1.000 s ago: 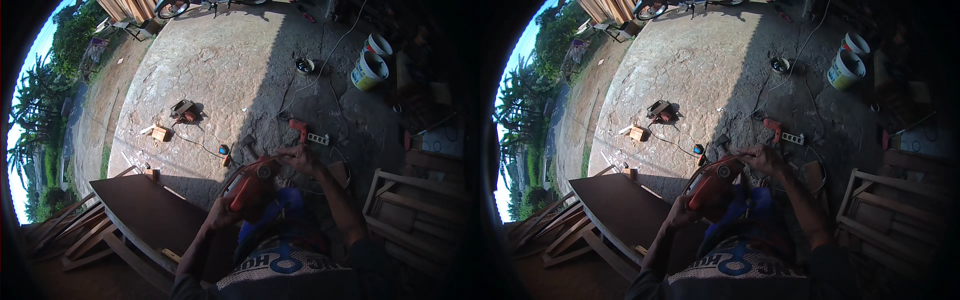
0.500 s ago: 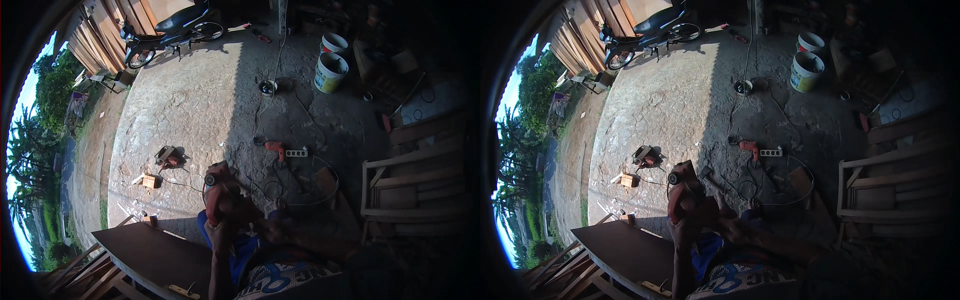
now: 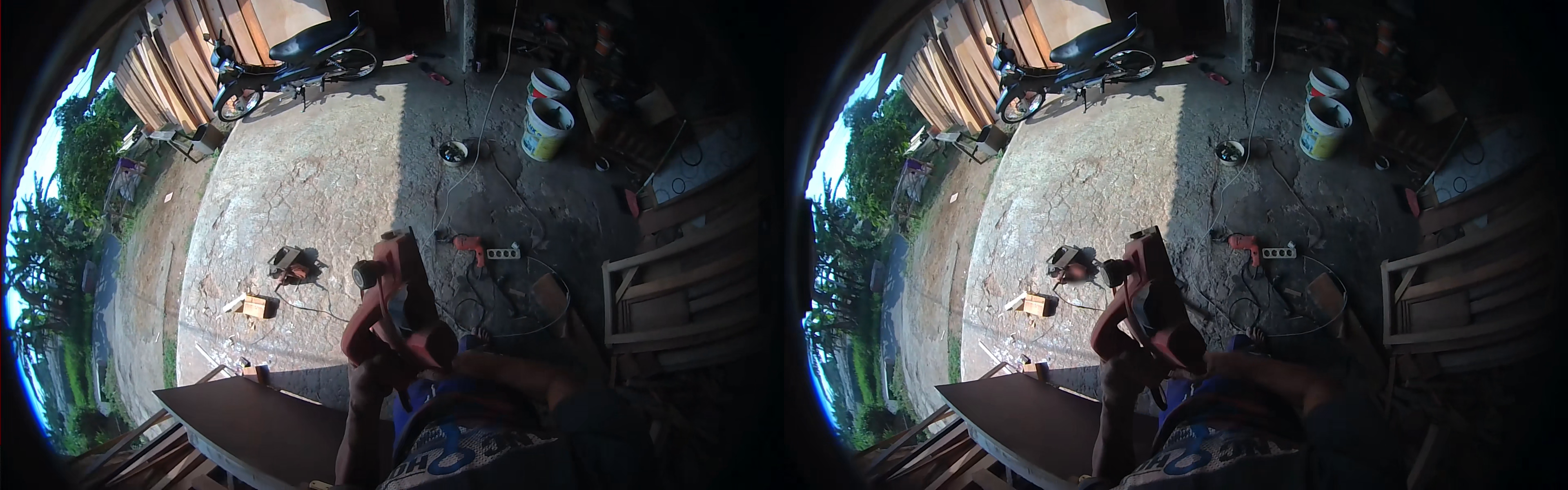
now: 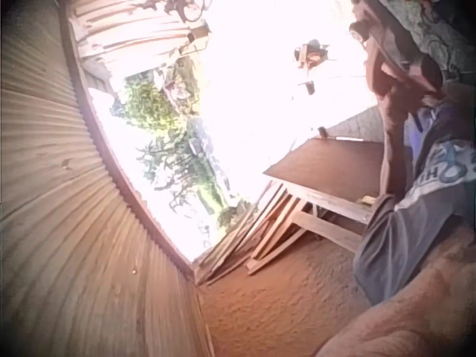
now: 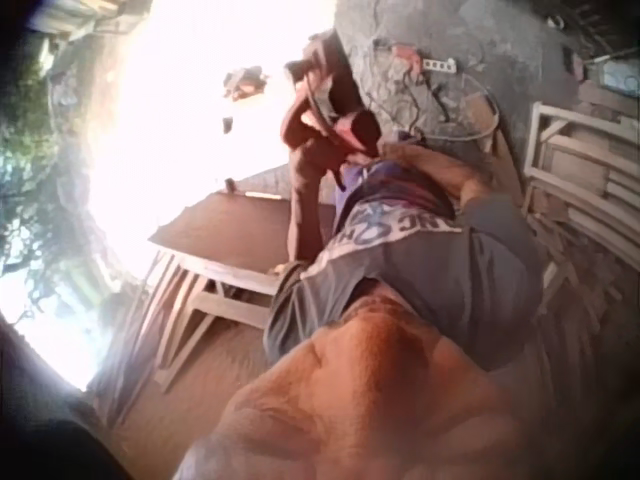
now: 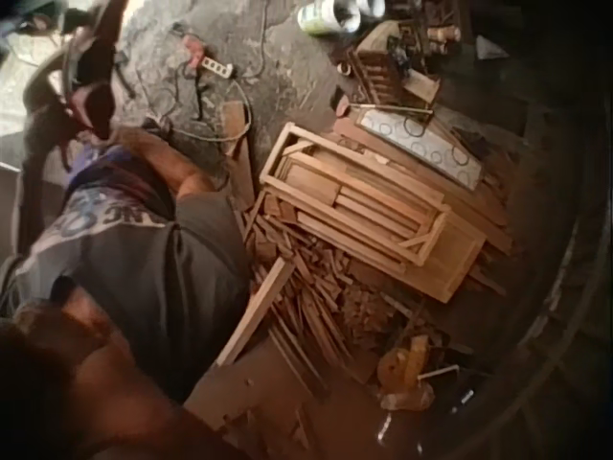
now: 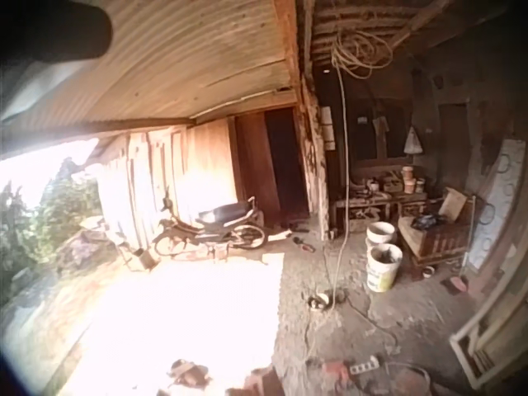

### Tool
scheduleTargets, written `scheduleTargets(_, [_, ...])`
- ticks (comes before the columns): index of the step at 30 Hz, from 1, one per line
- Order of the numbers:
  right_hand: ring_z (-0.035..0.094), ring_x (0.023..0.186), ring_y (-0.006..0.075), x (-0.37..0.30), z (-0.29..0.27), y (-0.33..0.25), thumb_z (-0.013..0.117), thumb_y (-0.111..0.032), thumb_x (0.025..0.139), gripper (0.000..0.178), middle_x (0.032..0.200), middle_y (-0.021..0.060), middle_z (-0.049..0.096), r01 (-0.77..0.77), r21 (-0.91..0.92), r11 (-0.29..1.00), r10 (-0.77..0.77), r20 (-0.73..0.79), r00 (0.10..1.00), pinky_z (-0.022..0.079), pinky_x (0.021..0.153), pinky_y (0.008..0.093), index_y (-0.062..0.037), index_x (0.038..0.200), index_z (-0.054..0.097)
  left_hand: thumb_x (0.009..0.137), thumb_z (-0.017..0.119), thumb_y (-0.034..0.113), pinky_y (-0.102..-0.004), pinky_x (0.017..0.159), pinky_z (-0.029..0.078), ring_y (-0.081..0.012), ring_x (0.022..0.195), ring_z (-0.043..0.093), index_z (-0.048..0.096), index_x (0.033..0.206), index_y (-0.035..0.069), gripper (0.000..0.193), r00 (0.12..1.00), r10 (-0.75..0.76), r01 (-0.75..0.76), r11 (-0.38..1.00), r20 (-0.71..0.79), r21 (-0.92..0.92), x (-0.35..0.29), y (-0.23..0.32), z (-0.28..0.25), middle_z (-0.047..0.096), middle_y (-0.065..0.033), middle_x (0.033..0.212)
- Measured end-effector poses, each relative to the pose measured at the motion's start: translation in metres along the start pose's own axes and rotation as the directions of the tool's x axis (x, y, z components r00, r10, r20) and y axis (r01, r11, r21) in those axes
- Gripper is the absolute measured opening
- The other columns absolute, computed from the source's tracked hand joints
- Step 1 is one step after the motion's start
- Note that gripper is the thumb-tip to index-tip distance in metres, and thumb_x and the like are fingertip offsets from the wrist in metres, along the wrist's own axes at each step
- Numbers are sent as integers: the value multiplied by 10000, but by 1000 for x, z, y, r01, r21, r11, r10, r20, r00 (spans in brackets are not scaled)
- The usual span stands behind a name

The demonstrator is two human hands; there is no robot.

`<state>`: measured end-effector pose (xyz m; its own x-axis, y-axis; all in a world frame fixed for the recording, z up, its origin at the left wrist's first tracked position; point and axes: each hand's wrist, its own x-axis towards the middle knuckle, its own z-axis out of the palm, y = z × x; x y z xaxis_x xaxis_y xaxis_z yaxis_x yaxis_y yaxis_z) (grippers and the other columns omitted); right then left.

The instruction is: The person installs a door handle on a wooden door using a screwdriver. They tighten screws on both sides of the handle, retrieve additional screws from a container, and later pick up a power drill.

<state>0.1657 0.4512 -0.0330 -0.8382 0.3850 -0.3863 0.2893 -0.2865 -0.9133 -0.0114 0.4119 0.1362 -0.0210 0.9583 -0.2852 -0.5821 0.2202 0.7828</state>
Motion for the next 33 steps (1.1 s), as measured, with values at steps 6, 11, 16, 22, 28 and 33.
scheduleTargets(6, [691, 946, 350, 64, -43, -56, 582, -304, 990, 270, 994, 151, 696, -39, -782, 622, -147, -165, 975, 527, 796, 455, -69, 1086, 673, 840, 747, 137, -273, 624, 532, -129, 693, 665, 674, 1111, -41, 332, 900, -259, 130, 928, 352, 350, -46, 93, -68, 706, -53, 841])
scheduleTargets(11, [704, 889, 394, 77, -104, -68, 580, -349, 991, 284, 945, 167, 718, -263, -587, 766, -267, -662, 701, 540, 740, 476, -100, 1001, 717, 845, 760, 153, -266, 706, 536, -85, 825, 659, 670, 1216, -34, 426, 829, -425, 52, 707, 365, 705, -74, 122, -99, 716, -40, 924])
scheduleTargets(16, [716, 887, 375, 68, -119, -80, 627, -334, 969, 269, 944, 190, 731, -276, -568, 775, -316, -728, 609, 543, 740, 449, -98, 1047, 730, 853, 766, 166, -309, 826, 540, -96, 929, 651, 693, 1222, 2, 411, 813, -549, 169, 540, 193, 824, -82, 138, -127, 724, -30, 993])
scheduleTargets(22, [706, 764, 337, 60, -119, -139, 719, -382, 934, 322, 819, 157, 715, -256, -519, 815, -325, -777, 539, 521, 691, 418, -61, 938, 726, 878, 765, 178, -312, 865, 543, -100, 981, 659, 709, 1215, 6, 382, 859, -461, 5, 440, 221, 898, -74, 144, -130, 753, -56, 1028])
scheduleTargets(28, [715, 744, 295, 9, -95, -239, 773, -465, 872, 355, 791, 106, 725, -254, -776, 578, -445, -560, 699, 531, 704, 408, -115, 923, 742, 842, 776, 217, -350, 840, 555, -123, 937, 692, 704, 1204, 30, 413, 930, -332, -14, 399, 159, 917, -83, 143, -125, 755, -98, 940])
scheduleTargets(33, [717, 764, 319, -42, -43, -280, 747, -426, 901, 341, 817, 132, 730, 0, -814, 581, -332, -237, 913, 538, 726, 410, -85, 917, 738, 832, 779, 215, -338, 701, 558, -137, 775, 698, 703, 1119, 12, 359, 991, -109, 118, 496, -73, 860, -91, 108, -154, 725, -66, 820])
